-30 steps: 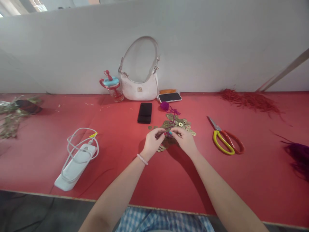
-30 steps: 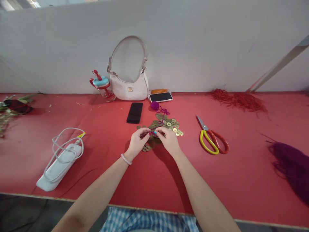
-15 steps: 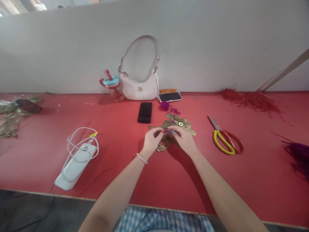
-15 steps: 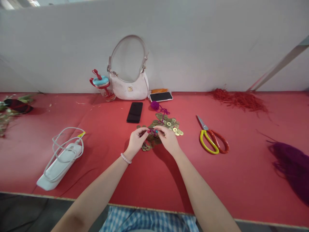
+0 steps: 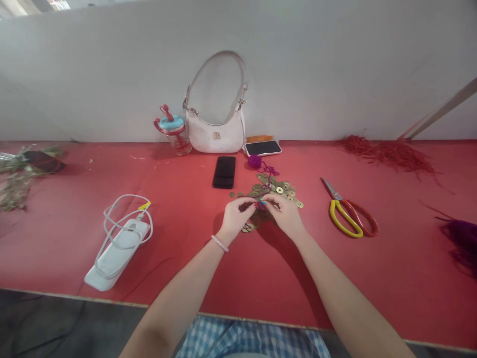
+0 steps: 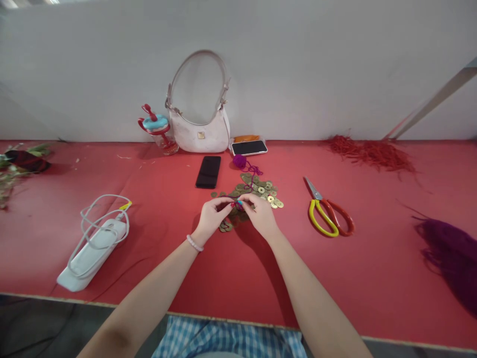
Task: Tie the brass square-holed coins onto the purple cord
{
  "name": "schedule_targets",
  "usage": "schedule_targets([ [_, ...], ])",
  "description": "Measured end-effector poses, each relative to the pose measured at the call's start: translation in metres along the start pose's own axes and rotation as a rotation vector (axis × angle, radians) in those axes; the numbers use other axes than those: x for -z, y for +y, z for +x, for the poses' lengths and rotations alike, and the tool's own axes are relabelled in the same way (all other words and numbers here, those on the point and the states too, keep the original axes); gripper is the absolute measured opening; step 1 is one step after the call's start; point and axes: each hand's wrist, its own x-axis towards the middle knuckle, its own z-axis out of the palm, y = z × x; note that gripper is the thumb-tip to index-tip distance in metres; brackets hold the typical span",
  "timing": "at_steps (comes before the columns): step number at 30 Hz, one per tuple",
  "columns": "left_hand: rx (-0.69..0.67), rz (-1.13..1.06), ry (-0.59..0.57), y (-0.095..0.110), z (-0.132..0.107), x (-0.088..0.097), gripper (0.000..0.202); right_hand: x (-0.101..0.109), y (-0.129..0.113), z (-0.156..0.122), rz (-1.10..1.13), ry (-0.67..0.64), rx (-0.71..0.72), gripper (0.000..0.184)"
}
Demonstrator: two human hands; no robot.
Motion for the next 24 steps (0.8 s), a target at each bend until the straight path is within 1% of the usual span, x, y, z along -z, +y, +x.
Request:
schedule_targets([
  [6, -0.01, -0.003, -0.013, -0.0012, -0.0001, -0.0011, 0.015, -0.0012, 0.0014, 0.0001, 0.017, -0.004, 0.03, 0.015],
  [12, -0.03, -0.055, -0.035, -0.0035, -0.0014, -0.0022, 0.016, -0.0029, 0.0055, -0.0013, 0.083, -0.015, -0.005, 0.011],
  [19, -0.049, -0.086, -0.048, -0.0061, -0.0015, -0.0026, 0.018, -0.0009, 0.0001, -0.0002, 0.0, -0.029, 0.004, 0.011],
  [24, -0.046, -0.052, -0.039, -0.0032, -0.0015, -0.0024, 0.019, -0.0003, -0.0029, -0.0001, -0.035, -0.045, 0.008, 0.014],
])
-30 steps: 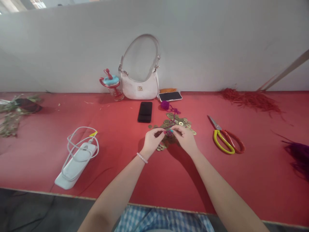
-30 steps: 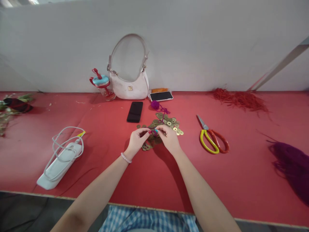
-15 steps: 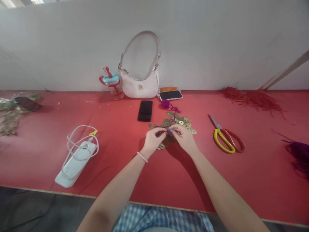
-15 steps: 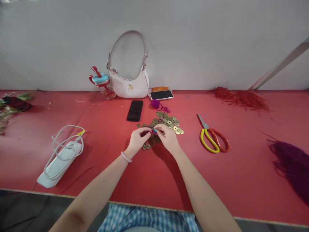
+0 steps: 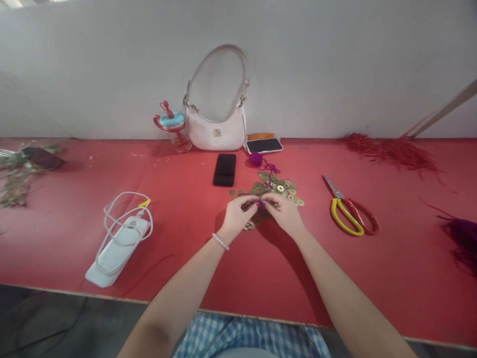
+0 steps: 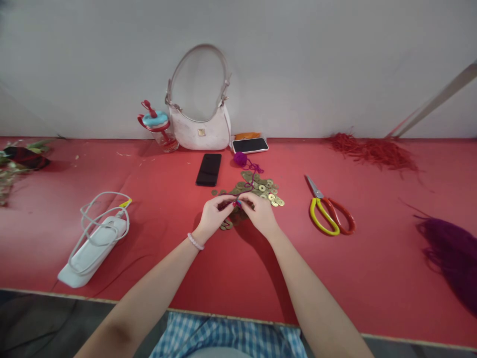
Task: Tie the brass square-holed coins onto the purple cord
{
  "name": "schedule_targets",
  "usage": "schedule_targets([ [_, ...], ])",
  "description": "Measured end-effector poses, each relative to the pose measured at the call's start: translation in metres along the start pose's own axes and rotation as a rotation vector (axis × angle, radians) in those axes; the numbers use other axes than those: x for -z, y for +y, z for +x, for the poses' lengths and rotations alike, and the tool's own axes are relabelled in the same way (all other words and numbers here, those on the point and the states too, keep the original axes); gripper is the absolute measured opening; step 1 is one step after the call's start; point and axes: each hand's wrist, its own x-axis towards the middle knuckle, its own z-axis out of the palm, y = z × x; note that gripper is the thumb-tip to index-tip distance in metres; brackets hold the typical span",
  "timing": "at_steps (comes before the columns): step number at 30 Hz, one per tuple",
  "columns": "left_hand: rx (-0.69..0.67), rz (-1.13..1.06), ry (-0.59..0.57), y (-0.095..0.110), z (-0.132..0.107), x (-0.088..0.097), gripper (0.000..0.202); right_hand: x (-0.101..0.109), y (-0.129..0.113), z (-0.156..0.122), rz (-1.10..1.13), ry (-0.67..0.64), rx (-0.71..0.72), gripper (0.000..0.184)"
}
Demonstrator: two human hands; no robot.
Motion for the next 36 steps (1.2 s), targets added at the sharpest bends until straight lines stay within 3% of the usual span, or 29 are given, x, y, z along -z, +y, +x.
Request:
schedule_targets([
  [16, -0.017, 0.122, 0.044, -0.001, 0.001, 0.003, 0.016, 0.001, -0.005, -0.003, 0.005, -0.061, 0.029, 0.017],
  [25, 0.026, 0.08, 0.045, -0.001, 0.002, 0.003, 0.016, 0.002, 0.003, 0.0, -0.087, 0.004, 0.108, 0.017],
  [31, 0.05, -0.061, -0.095, 0.0, 0.0, 0.001, 0.014, 0.001, 0.004, 0.0, -0.083, 0.048, 0.105, 0.017],
  [36, 0.206, -0.187, -0.237, 0.001, -0.003, 0.001, 0.023, -0.004, 0.01, -0.001, 0.031, 0.052, 0.056, 0.013],
])
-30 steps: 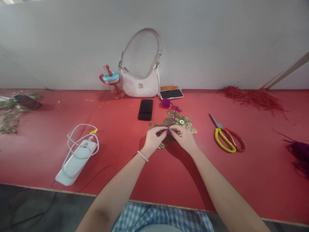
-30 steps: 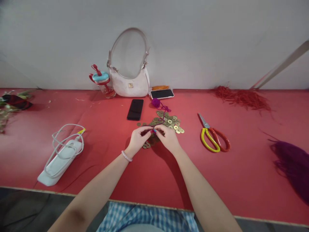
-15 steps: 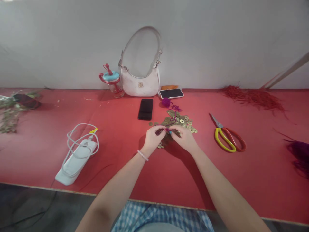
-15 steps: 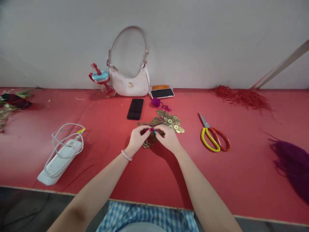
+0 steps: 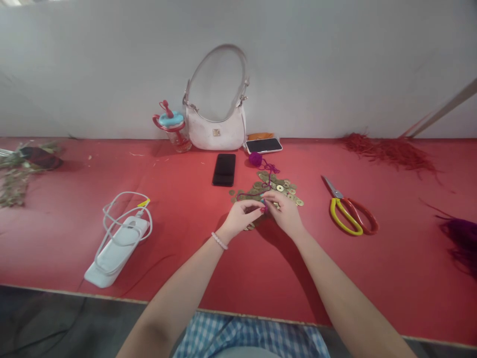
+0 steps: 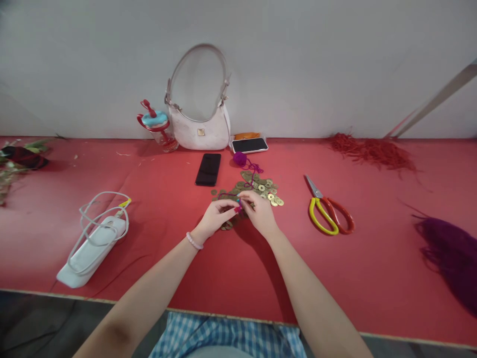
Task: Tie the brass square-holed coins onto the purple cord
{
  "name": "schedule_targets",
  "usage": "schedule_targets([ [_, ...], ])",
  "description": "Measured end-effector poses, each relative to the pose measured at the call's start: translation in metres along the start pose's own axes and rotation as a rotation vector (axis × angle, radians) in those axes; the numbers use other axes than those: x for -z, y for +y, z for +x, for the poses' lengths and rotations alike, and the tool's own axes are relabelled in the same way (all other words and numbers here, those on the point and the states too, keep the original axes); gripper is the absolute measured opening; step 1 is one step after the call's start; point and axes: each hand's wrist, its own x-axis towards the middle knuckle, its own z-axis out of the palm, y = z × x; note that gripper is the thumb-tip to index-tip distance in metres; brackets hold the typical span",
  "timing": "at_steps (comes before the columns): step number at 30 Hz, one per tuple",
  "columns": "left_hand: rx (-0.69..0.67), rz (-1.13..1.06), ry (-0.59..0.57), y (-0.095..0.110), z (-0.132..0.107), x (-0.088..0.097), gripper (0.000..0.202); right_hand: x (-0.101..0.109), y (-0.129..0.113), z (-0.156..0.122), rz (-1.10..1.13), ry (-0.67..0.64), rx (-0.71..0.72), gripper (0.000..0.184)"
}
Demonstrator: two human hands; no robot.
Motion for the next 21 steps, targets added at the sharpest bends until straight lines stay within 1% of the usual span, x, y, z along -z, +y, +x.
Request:
schedule_targets([
  [4, -0.02, -0.135, -0.004, 0.0003, -0.0006, 0.0003, 0.026, -0.0014, 0.0009, -0.0007, 0.031, 0.018, -0.014, 0.004],
  [9, 0.145, -0.114, -0.07, 0.0032, -0.002, 0.001, 0.032, 0.0003, -0.0012, -0.0012, 0.044, 0.042, 0.001, 0.003],
  [13, 0.182, -0.075, -0.11, 0.0073, -0.0032, 0.0002, 0.034, 0.0021, -0.0019, -0.0013, 0.017, 0.066, 0.019, 0.001],
  [16, 0.191, -0.08, -0.115, 0.0086, -0.0044, -0.0002, 0.035, 0.0019, -0.0021, -0.0016, -0.005, 0.054, 0.034, 0.002],
  [18, 0.194, -0.079, -0.118, 0.0081, -0.0048, 0.0, 0.035, 0.0014, -0.0022, -0.0018, -0.02, 0.023, 0.038, 0.003],
  [20, 0.145, -0.088, -0.109, 0.0069, -0.0042, 0.0002, 0.032, 0.0009, -0.0025, -0.002, -0.041, -0.02, 0.044, 0.004],
  [21, 0.094, -0.097, -0.095, 0.0061, -0.0036, 0.0002, 0.028, 0.0008, -0.0026, -0.002, -0.048, -0.037, 0.045, 0.004],
])
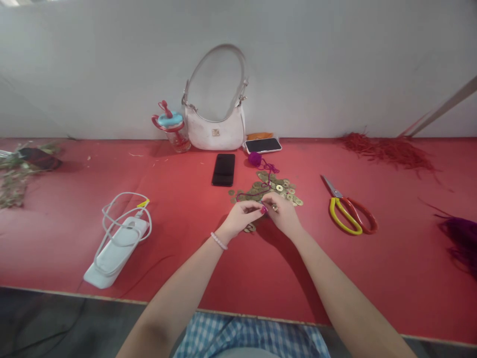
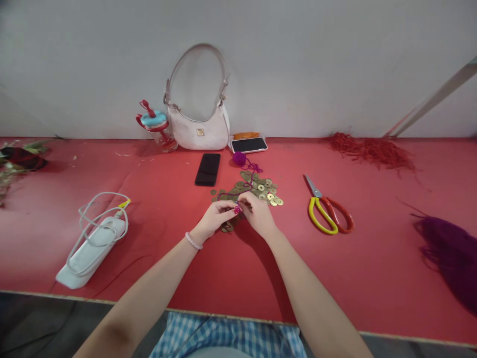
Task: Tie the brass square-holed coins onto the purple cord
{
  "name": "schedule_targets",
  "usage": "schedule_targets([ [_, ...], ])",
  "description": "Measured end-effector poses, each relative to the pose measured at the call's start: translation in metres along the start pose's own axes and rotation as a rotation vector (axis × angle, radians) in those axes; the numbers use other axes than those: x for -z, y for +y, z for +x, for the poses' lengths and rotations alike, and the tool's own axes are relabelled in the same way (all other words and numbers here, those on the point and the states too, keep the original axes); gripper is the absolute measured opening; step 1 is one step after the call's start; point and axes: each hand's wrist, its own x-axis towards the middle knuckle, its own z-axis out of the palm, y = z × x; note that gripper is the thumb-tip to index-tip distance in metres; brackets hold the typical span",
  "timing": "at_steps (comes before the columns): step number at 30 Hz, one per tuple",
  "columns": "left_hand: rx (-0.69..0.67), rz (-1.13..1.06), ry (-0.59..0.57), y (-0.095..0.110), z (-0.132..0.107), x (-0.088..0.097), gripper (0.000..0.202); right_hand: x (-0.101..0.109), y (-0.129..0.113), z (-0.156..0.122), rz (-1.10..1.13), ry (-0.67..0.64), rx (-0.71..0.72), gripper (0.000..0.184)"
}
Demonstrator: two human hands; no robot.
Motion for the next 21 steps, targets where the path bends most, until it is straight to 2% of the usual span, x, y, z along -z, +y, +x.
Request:
schedule_targets([
  [3, -0.201, -0.031, 0.071, -0.002, 0.003, 0.001, 0.018, 0.0, 0.0, 0.0, -0.012, -0.021, 0.0, 0.005],
  [5, -0.279, -0.052, 0.107, -0.002, 0.005, 0.001, 0.014, -0.001, 0.0, 0.0, -0.022, -0.034, 0.008, 0.005],
  [8, -0.296, -0.071, 0.103, -0.003, 0.006, 0.002, 0.012, -0.002, -0.001, 0.0, -0.033, -0.067, 0.029, 0.005],
  [11, -0.326, -0.061, 0.121, -0.004, 0.006, 0.002, 0.011, -0.003, -0.005, 0.0, -0.028, -0.094, -0.017, 0.011],
  [16, -0.348, 0.015, 0.275, -0.005, 0.007, 0.003, 0.012, -0.002, -0.011, 0.0, 0.13, -0.194, -0.129, 0.008],
  [21, -0.292, 0.131, 0.417, -0.005, 0.009, 0.004, 0.014, -0.003, -0.01, -0.001, 0.314, -0.254, -0.219, 0.01],
])
